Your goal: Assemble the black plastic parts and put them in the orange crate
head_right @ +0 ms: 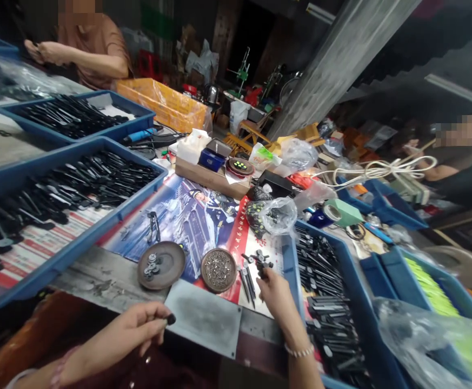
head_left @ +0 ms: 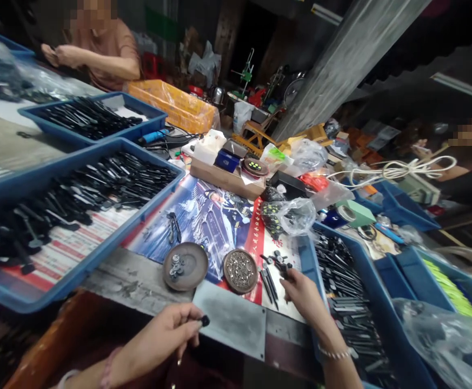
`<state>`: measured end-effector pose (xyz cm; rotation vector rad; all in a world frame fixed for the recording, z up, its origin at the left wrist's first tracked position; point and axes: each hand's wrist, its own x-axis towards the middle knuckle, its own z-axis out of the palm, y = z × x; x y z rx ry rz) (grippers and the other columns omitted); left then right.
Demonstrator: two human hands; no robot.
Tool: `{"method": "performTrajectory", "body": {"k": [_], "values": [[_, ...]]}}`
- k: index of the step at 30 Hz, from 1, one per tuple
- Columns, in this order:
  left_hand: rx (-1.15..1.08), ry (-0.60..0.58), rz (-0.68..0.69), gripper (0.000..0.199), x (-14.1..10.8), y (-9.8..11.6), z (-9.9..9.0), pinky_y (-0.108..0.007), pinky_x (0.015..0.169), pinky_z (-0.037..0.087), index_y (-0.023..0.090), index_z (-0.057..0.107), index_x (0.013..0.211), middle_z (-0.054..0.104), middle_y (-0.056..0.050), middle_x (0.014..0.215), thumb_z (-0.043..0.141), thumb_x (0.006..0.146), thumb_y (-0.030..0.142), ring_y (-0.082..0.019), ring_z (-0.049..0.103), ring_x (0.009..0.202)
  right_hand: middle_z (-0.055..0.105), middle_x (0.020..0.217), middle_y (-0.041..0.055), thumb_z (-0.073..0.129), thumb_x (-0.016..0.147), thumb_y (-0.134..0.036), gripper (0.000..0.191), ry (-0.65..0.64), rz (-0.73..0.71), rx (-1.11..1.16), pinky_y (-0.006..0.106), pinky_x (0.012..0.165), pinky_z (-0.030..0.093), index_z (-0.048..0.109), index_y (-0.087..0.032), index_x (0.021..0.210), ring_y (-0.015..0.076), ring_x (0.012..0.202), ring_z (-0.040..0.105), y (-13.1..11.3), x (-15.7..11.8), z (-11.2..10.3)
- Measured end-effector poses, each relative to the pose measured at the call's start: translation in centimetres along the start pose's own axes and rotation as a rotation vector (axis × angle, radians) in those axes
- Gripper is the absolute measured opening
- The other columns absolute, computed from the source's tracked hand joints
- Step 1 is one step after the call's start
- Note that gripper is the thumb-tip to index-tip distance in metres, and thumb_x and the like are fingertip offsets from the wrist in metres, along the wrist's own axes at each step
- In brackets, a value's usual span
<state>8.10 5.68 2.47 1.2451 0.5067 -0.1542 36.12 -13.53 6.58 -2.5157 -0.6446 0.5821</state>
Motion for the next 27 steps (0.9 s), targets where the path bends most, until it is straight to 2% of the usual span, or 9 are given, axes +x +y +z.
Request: {"method": "performTrajectory", "body": {"k": [3,6,10,13,16,19,23,25,27], "values": [[-0.047,-0.012,0.04,0.029,0.3,0.8,0.4,-0.019,0.049,0.032,0.013,0.061,0.099,0.061,0.001,0.075,0.063,0.084,0.037,-0.005,0.042,0.051,0.053,0.058,-0.004,0.061,0.08,-0.043,0.026,-0.013,-0.062,0.168,0.027,0.049,0.043,0.057,-0.018,0.089,0.0151,0.047,0.053,-1.3,-4.0,2.1],[-0.097,-0.041,0.057,0.03,0.4,1.5,0.8,-0.018,0.048,0.031,0.013,0.064,0.102,0.056,0.003,0.071,0.066,0.082,0.036,-0.006,0.04,0.051,0.056,0.069,-0.0021,0.072,0.076,-0.051,0.052,-0.073,-0.07,0.645,0.023,0.041,0.038,0.055,-0.02,0.114,0.0134,0.049,0.051,-3.5,-8.2,6.7],[-0.157,-0.061,0.059,0.028,0.4,1.4,0.8,-0.019,0.048,0.031,0.013,0.066,0.095,0.055,0.003,0.068,0.069,0.079,0.036,-0.006,0.042,0.052,0.054,0.067,-0.0031,0.072,0.079,-0.047,0.052,-0.152,-0.089,0.849,0.02,0.041,0.038,0.054,-0.02,0.119,0.0104,0.047,0.048,-6.5,-11.5,12.8],[-0.212,-0.008,0.036,0.023,0.2,1.0,0.2,-0.018,0.045,0.028,0.012,0.064,0.086,0.054,0.003,0.064,0.071,0.076,0.032,-0.006,0.041,0.05,0.062,0.075,0.002,0.068,0.083,-0.047,0.047,-0.226,-0.119,0.888,0.023,0.048,0.047,0.054,-0.02,0.119,0.0149,0.056,0.059,-8.1,-12.0,15.3],[-0.249,0.029,0.037,0.022,-0.3,0.7,-0.7,-0.017,0.045,0.027,0.011,0.064,0.084,0.054,0.003,0.066,0.072,0.074,0.029,-0.005,0.04,0.05,0.068,0.088,0.0065,0.067,0.085,-0.044,0.046,-0.299,-0.162,0.885,0.027,0.059,0.053,0.052,-0.021,0.122,0.0195,0.07,0.066,-9.2,-11.9,15.8],[-0.281,0.056,0.068,0.022,-0.9,0.6,-1.7,-0.016,0.045,0.027,0.012,0.062,0.086,0.052,0.004,0.065,0.069,0.078,0.031,-0.004,0.038,0.05,0.068,0.083,0.0054,0.066,0.086,-0.043,0.041,-0.344,-0.212,0.797,0.027,0.057,0.052,0.056,-0.02,0.118,0.0193,0.067,0.065,-9.9,-11.1,15.0],[-0.312,0.136,0.079,0.026,-1.4,0.6,-3.0,-0.016,0.041,0.025,0.012,0.059,0.082,0.056,0.003,0.063,0.064,0.084,0.038,-0.003,0.037,0.044,0.067,0.082,0.0066,0.057,0.09,-0.044,0.028,-0.171,-0.298,0.543,0.026,0.052,0.05,0.062,-0.018,0.101,0.018,0.062,0.062,-10.8,-7.9,13.5],[-0.347,0.143,0.066,0.027,-1.7,0.5,-3.6,-0.016,0.038,0.023,0.013,0.058,0.081,0.062,0.0,0.066,0.061,0.085,0.039,-0.002,0.037,0.04,0.067,0.086,0.0077,0.052,0.093,-0.037,0.023,-0.092,-0.419,0.35,0.029,0.061,0.052,0.062,-0.018,0.1,0.0202,0.07,0.064,-11.5,-5.5,13.2],[-0.375,0.123,0.056,0.027,-2.0,0.4,-4.1,-0.017,0.036,0.02,0.014,0.056,0.08,0.065,-0.001,0.067,0.06,0.085,0.04,-0.002,0.035,0.037,0.066,0.095,0.0093,0.047,0.094,-0.026,0.019,-0.093,-0.589,0.131,0.033,0.074,0.052,0.061,-0.019,0.106,0.0224,0.085,0.065,-12.4,-3.0,13.4]]}}
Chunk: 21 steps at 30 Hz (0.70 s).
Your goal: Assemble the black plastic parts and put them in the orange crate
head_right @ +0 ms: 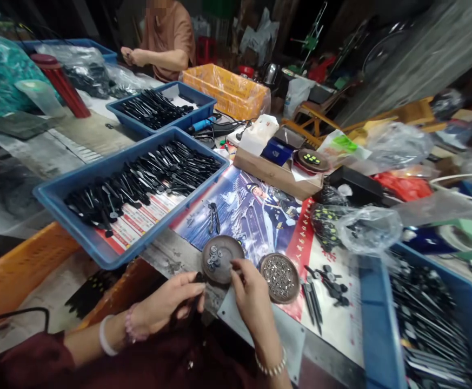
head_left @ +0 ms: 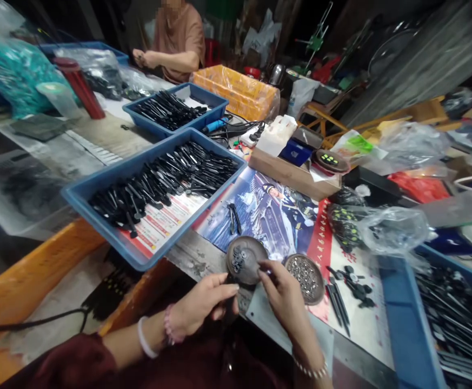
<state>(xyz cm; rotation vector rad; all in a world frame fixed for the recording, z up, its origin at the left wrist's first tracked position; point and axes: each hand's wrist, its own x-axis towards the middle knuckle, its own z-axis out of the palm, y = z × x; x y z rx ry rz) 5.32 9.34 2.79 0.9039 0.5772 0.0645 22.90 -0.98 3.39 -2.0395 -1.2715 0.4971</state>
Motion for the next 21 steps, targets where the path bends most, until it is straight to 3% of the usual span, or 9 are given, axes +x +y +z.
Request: {"method": "performTrajectory", "body": {"k": [3,9,16,21], "values": [[0.012,-0.012,-0.016,0.027,-0.5,0.2,-0.7,-0.017,0.034,0.018,0.015,0.055,0.078,0.065,0.0,0.064,0.061,0.084,0.04,-0.002,0.034,0.035,0.063,0.103,0.0088,0.046,0.092,-0.014,0.024,-0.171,-0.148,-0.172,0.032,0.08,0.05,0.059,-0.02,0.111,0.0213,0.092,0.063,0.5,3.4,0.4],[0.056,0.01,-0.025,0.026,-1.6,0.6,-1.6,-0.016,0.036,0.019,0.015,0.055,0.081,0.064,0.002,0.063,0.067,0.078,0.037,-0.002,0.035,0.038,0.06,0.1,0.0059,0.055,0.086,-0.008,0.021,-0.333,-0.191,-0.296,0.027,0.069,0.045,0.062,-0.021,0.101,0.0182,0.081,0.061,0.6,6.3,1.1],[0.088,0.007,-0.052,0.027,-1.7,1.0,-1.8,-0.017,0.036,0.019,0.015,0.053,0.079,0.064,0.002,0.062,0.068,0.076,0.037,-0.002,0.035,0.038,0.059,0.096,0.0057,0.056,0.085,-0.007,0.014,-0.375,-0.173,-0.306,0.027,0.069,0.042,0.058,-0.019,0.093,0.0173,0.079,0.058,0.2,6.4,0.9],[0.115,-0.02,-0.038,0.024,-1.5,1.1,-1.8,-0.016,0.036,0.022,0.015,0.053,0.08,0.064,0.002,0.063,0.068,0.078,0.034,-0.002,0.036,0.038,0.058,0.079,0.0021,0.062,0.078,-0.007,0.013,-0.323,-0.117,-0.255,0.027,0.066,0.039,0.055,-0.018,0.078,0.017,0.073,0.055,-0.3,6.6,1.1]]}}
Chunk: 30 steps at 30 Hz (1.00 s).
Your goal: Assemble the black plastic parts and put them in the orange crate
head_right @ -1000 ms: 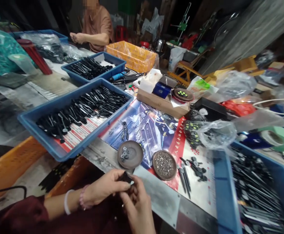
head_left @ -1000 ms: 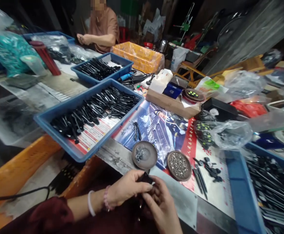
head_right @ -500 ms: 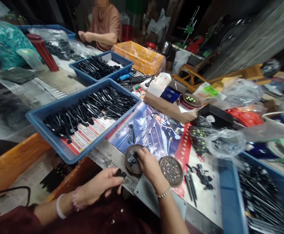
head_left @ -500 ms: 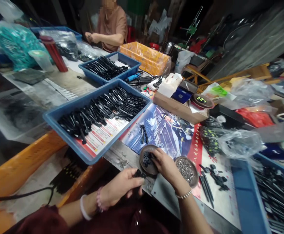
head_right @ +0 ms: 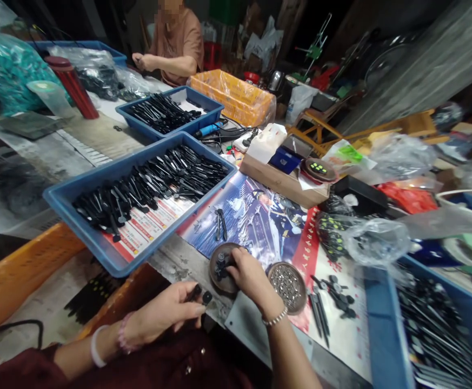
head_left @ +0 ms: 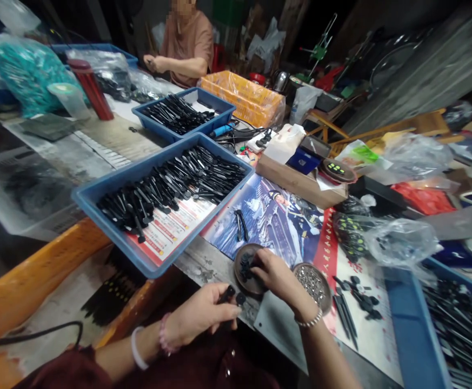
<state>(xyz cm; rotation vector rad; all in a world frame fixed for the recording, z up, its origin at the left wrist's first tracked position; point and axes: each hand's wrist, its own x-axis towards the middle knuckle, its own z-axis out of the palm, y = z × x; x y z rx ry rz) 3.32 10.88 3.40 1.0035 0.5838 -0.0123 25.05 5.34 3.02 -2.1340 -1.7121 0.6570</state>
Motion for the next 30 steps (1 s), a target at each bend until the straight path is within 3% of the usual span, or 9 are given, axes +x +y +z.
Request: {"method": "performTrajectory", "body": {"k": [4,8,11,14,16,22,30], "values": [[0.019,0.001,0.013,0.025,0.1,-0.3,-0.1,-0.016,0.037,0.021,0.015,0.053,0.081,0.065,0.002,0.063,0.068,0.078,0.034,-0.002,0.035,0.038,0.056,0.066,-0.0007,0.06,0.074,-0.005,0.015,0.081,0.073,0.063,0.026,0.06,0.036,0.055,-0.019,0.071,0.0158,0.063,0.054,-0.8,-0.8,0.1],[0.011,0.026,0.019,0.027,0.5,-0.5,-0.2,-0.016,0.037,0.021,0.015,0.053,0.081,0.066,0.001,0.064,0.069,0.078,0.037,-0.002,0.036,0.039,0.066,0.085,0.0063,0.051,0.086,-0.017,0.022,0.266,0.176,0.183,0.03,0.069,0.045,0.062,-0.016,0.106,0.0196,0.074,0.061,-1.6,-3.9,0.4],[0.021,0.032,0.003,0.028,0.8,-0.1,0.1,-0.016,0.037,0.02,0.015,0.054,0.079,0.066,0.001,0.063,0.07,0.078,0.038,-0.003,0.036,0.039,0.068,0.093,0.0087,0.057,0.089,-0.036,0.028,0.386,0.259,0.626,0.03,0.068,0.048,0.065,-0.017,0.108,0.0203,0.076,0.062,-2.4,-7.0,1.3],[0.061,-0.01,-0.003,0.026,1.1,0.5,0.8,-0.017,0.037,0.021,0.015,0.056,0.079,0.065,0.001,0.062,0.07,0.077,0.036,-0.004,0.037,0.04,0.065,0.075,0.003,0.071,0.08,-0.045,0.029,0.413,0.397,1.143,0.027,0.06,0.047,0.066,-0.018,0.091,0.016,0.062,0.058,-3.6,-9.3,2.1],[0.114,-0.035,0.015,0.023,1.2,0.8,1.3,-0.017,0.04,0.025,0.014,0.059,0.081,0.064,0.001,0.063,0.07,0.078,0.034,-0.005,0.042,0.044,0.061,0.066,0.0003,0.074,0.079,-0.046,0.031,0.395,0.455,1.324,0.026,0.059,0.046,0.063,-0.017,0.084,0.0145,0.059,0.057,-4.2,-10.1,2.4],[0.206,-0.09,0.061,0.018,1.4,1.4,2.5,-0.021,0.055,0.04,0.013,0.061,0.079,0.061,0.001,0.067,0.069,0.077,0.03,-0.01,0.052,0.057,0.055,0.065,-0.0017,0.073,0.081,-0.045,0.03,0.354,0.395,1.207,0.022,0.055,0.039,0.063,-0.016,0.076,0.0104,0.057,0.046,-4.6,-10.3,2.4],[0.281,-0.1,0.045,0.013,1.3,1.7,2.6,-0.021,0.058,0.042,0.014,0.058,0.074,0.059,0.003,0.064,0.066,0.076,0.024,-0.011,0.054,0.06,0.053,0.063,-0.0012,0.064,0.084,-0.054,0.039,0.268,0.365,1.041,0.023,0.052,0.037,0.059,-0.017,0.075,0.012,0.055,0.045,-5.2,-10.1,2.1]]}}
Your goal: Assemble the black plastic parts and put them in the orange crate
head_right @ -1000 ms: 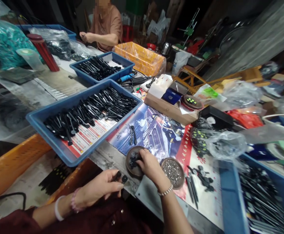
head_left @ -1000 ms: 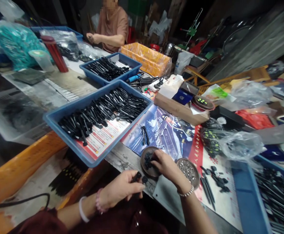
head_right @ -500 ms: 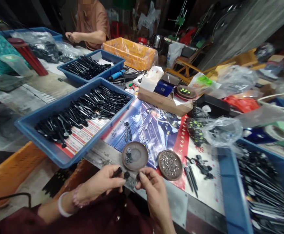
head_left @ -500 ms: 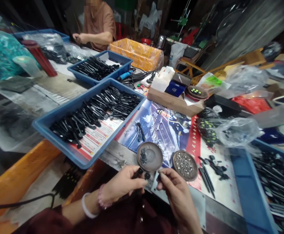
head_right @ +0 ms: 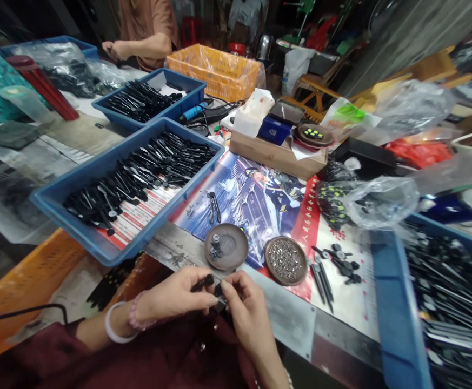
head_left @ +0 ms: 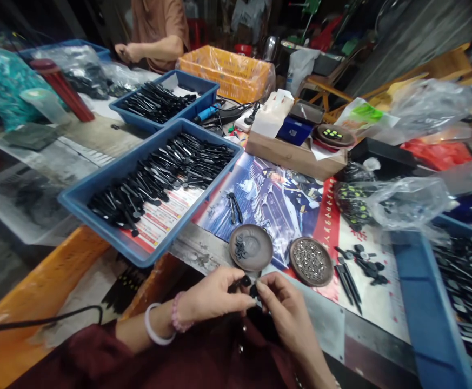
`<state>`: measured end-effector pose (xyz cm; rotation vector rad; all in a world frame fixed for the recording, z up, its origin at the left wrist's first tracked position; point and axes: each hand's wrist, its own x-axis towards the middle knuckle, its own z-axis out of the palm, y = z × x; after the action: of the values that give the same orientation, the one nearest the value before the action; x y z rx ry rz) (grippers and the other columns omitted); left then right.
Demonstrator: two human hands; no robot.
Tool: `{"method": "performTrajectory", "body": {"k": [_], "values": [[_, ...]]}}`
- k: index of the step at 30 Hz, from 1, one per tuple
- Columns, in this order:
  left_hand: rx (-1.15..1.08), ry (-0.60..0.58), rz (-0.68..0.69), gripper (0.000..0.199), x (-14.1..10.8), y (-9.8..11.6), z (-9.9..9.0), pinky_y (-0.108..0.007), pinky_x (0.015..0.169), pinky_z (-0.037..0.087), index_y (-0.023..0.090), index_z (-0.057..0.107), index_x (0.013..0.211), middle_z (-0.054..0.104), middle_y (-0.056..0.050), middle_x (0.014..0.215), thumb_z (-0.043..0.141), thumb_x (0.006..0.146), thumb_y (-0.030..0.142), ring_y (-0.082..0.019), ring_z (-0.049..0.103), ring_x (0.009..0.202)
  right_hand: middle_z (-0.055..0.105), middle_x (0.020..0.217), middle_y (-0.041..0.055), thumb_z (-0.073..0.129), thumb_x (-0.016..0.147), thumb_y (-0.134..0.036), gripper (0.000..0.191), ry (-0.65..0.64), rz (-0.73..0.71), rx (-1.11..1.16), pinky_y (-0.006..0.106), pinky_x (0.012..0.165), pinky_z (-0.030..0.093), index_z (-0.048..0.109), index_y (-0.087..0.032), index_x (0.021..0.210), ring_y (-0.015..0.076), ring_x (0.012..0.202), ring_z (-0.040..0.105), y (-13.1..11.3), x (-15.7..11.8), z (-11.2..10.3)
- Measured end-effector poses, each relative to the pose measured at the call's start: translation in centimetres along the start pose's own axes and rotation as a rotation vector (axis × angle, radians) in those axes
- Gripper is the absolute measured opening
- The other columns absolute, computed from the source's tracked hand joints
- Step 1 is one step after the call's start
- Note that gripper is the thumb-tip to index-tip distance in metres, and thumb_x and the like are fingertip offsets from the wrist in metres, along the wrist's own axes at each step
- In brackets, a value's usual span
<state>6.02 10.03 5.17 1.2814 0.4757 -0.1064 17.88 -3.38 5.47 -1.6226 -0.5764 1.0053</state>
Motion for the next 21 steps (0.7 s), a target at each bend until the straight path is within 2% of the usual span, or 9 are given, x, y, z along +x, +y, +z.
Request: {"method": "performTrajectory", "body": {"k": [4,7,10,12,16,21], "values": [[-0.001,-0.073,0.009,0.023,0.1,-0.3,-0.4,-0.022,0.06,0.042,0.014,0.058,0.077,0.059,0.001,0.067,0.066,0.081,0.035,-0.011,0.054,0.062,0.049,0.059,-0.0034,0.064,0.082,-0.059,0.043,-0.036,0.059,0.044,0.022,0.049,0.035,0.056,-0.017,0.075,0.0105,0.051,0.042,-0.1,-0.2,0.0],[0.035,-0.074,0.037,0.032,-0.1,-0.2,-0.6,-0.023,0.062,0.042,0.014,0.057,0.087,0.06,0.0,0.072,0.056,0.089,0.047,-0.011,0.054,0.064,0.048,0.057,-0.0044,0.065,0.081,-0.06,0.044,-0.039,0.097,0.103,0.022,0.049,0.034,0.054,-0.018,0.075,0.0098,0.049,0.041,0.2,-0.2,0.2],[0.139,-0.034,0.061,0.032,-0.5,0.0,-0.5,-0.023,0.062,0.042,0.016,0.053,0.097,0.058,0.001,0.073,0.044,0.096,0.047,-0.011,0.054,0.065,0.049,0.056,-0.0043,0.067,0.08,-0.058,0.043,-0.026,0.107,0.128,0.021,0.048,0.034,0.054,-0.017,0.074,0.0098,0.049,0.042,0.5,-0.2,0.5],[0.155,-0.036,0.056,0.028,-0.7,0.1,-0.5,-0.023,0.06,0.041,0.017,0.049,0.099,0.058,0.002,0.07,0.044,0.097,0.044,-0.011,0.053,0.063,0.049,0.056,-0.0041,0.069,0.079,-0.057,0.043,-0.02,0.108,0.132,0.021,0.048,0.034,0.055,-0.017,0.074,0.0098,0.049,0.042,0.5,-0.2,0.7],[-0.023,-0.058,-0.008,0.027,-0.5,-0.3,-0.5,-0.021,0.051,0.04,0.019,0.044,0.099,0.06,0.002,0.07,0.05,0.094,0.044,-0.009,0.052,0.053,0.051,0.054,-0.0042,0.07,0.079,-0.054,0.04,-0.002,0.119,0.158,0.021,0.048,0.034,0.056,-0.017,0.074,0.0097,0.048,0.043,0.6,0.0,1.1],[-0.199,-0.034,-0.08,0.031,-0.1,-0.4,-0.5,-0.018,0.045,0.041,0.018,0.046,0.091,0.066,0.0,0.069,0.062,0.085,0.044,-0.008,0.056,0.047,0.057,0.057,-0.0017,0.071,0.078,-0.054,0.04,-0.014,0.163,0.246,0.021,0.051,0.039,0.058,-0.017,0.078,0.0115,0.052,0.05,0.8,0.1,1.6]]}}
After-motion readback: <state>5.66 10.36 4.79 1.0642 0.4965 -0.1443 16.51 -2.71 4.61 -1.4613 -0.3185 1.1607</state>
